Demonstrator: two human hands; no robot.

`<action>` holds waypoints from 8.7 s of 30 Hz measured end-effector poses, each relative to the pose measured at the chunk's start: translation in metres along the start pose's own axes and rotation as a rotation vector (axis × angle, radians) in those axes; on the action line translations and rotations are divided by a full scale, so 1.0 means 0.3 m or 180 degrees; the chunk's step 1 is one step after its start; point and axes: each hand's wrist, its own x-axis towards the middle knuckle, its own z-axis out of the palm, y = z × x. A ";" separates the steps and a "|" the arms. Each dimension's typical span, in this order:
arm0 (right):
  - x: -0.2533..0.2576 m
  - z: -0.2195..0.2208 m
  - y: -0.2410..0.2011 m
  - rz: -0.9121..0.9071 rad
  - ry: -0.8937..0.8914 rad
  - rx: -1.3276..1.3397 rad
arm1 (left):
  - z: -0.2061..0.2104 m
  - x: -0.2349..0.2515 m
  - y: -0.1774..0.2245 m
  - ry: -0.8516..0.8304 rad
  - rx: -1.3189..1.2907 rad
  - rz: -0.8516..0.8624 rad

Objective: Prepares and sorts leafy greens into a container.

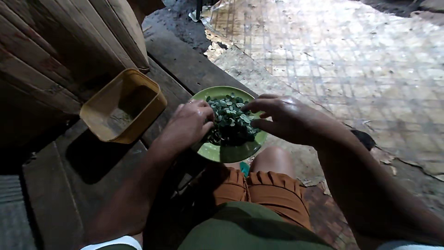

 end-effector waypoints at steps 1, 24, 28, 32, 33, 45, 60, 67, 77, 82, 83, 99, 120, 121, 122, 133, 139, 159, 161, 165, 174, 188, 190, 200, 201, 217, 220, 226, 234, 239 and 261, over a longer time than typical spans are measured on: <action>-0.013 0.020 0.007 0.0047 0.0021 -0.0111 | -0.017 -0.003 -0.011 0.0086 -0.0048 0.0010; 0.073 0.063 -0.052 -0.0349 0.0496 0.0015 | -0.071 -0.012 -0.007 0.0497 -0.0958 -0.0892; 0.072 0.037 -0.064 -0.0383 0.0419 -0.0080 | -0.073 -0.016 0.003 0.0382 -0.0583 -0.0934; 0.064 0.054 -0.049 -0.0365 0.0397 0.0011 | -0.061 -0.019 -0.004 0.0160 -0.0360 -0.0636; 0.062 0.053 -0.051 -0.0335 0.0356 0.0077 | -0.052 -0.016 -0.007 0.0095 -0.0358 -0.0566; -0.005 0.060 -0.031 -0.0340 0.0874 0.0574 | -0.042 -0.008 0.012 0.0284 -0.0500 -0.0454; -0.102 0.192 0.113 0.0062 0.1631 0.1100 | 0.009 0.075 0.055 0.0008 -0.0239 0.0377; -0.118 0.224 0.107 0.0053 0.2204 0.1050 | -0.029 0.046 0.063 0.0396 -0.0736 -0.0004; 0.033 0.212 -0.026 -0.0383 0.1990 0.0678 | -0.024 0.031 0.109 0.0458 -0.0603 0.0069; 0.032 0.219 0.008 -0.0205 0.2145 0.1596 | -0.028 0.006 0.116 0.0352 -0.1403 -0.0217; 0.033 0.223 0.008 -0.0176 0.2130 0.1736 | -0.018 0.010 0.129 0.0375 -0.1645 -0.0247; 0.020 0.244 0.045 0.0085 0.2305 0.1931 | 0.045 0.017 0.160 0.0868 -0.1600 -0.0349; 0.035 0.197 0.041 -0.0159 0.1782 0.1332 | -0.064 -0.040 0.044 0.1490 -0.0425 -0.0513; 0.032 0.191 0.048 -0.0133 0.1606 0.1088 | -0.098 -0.059 0.014 0.1488 -0.0142 -0.0709; 0.029 0.186 0.054 -0.0123 0.1405 0.0906 | -0.130 -0.079 -0.021 0.1471 0.0105 -0.0889; -0.032 0.165 0.088 0.0144 0.1049 0.0475 | -0.179 -0.126 -0.109 0.0798 0.0586 -0.1036; -0.080 0.189 0.106 0.0218 0.1286 0.0461 | -0.018 -0.087 0.039 0.0044 -0.0035 0.0320; -0.066 0.241 0.015 -0.0151 0.1722 0.1020 | -0.006 -0.072 0.070 0.0606 -0.1626 -0.0388; -0.042 0.249 -0.015 -0.0316 0.1603 0.1134 | -0.008 -0.068 0.086 0.0627 -0.2016 -0.0520; 0.005 0.272 -0.050 -0.0462 0.1591 0.1389 | -0.003 -0.067 0.107 0.0628 -0.2463 -0.0595; 0.013 0.261 -0.028 -0.0305 0.1747 0.1508 | 0.011 -0.078 0.091 0.0772 -0.2579 -0.0854; 0.015 0.250 -0.027 -0.0168 0.1581 0.0661 | 0.000 -0.063 0.135 0.0574 -0.3327 -0.1497; 0.019 0.249 -0.027 -0.0192 0.1608 0.0569 | 0.002 -0.062 0.127 0.0534 -0.3405 -0.1536; 0.019 0.223 -0.043 -0.0338 0.1711 0.0536 | 0.004 -0.055 0.124 0.0459 -0.3871 -0.1806; 0.021 0.223 -0.050 -0.0349 0.1713 0.0557 | 0.001 -0.055 0.127 0.0457 -0.3920 -0.1824; 0.069 0.177 -0.020 -0.0244 0.0214 0.0008 | -0.014 -0.052 0.093 0.1070 -0.1997 -0.0762; 0.113 0.145 -0.009 -0.0104 0.0008 0.0031 | -0.012 -0.065 0.082 0.0976 -0.1444 -0.0707; 0.143 0.060 0.009 -0.0101 0.0126 0.0181 | 0.006 -0.100 0.061 0.0474 -0.0769 -0.0424; 0.142 -0.052 -0.066 -0.0130 0.0242 0.0066 | 0.008 -0.106 0.071 0.0173 -0.0206 -0.0315; 0.149 -0.082 -0.105 -0.0232 0.0054 -0.0037 | -0.001 -0.094 0.076 0.0046 -0.0124 -0.0555; 0.119 -0.059 -0.071 -0.0493 0.0399 0.0327 | -0.040 -0.024 0.071 0.0027 -0.0267 -0.0582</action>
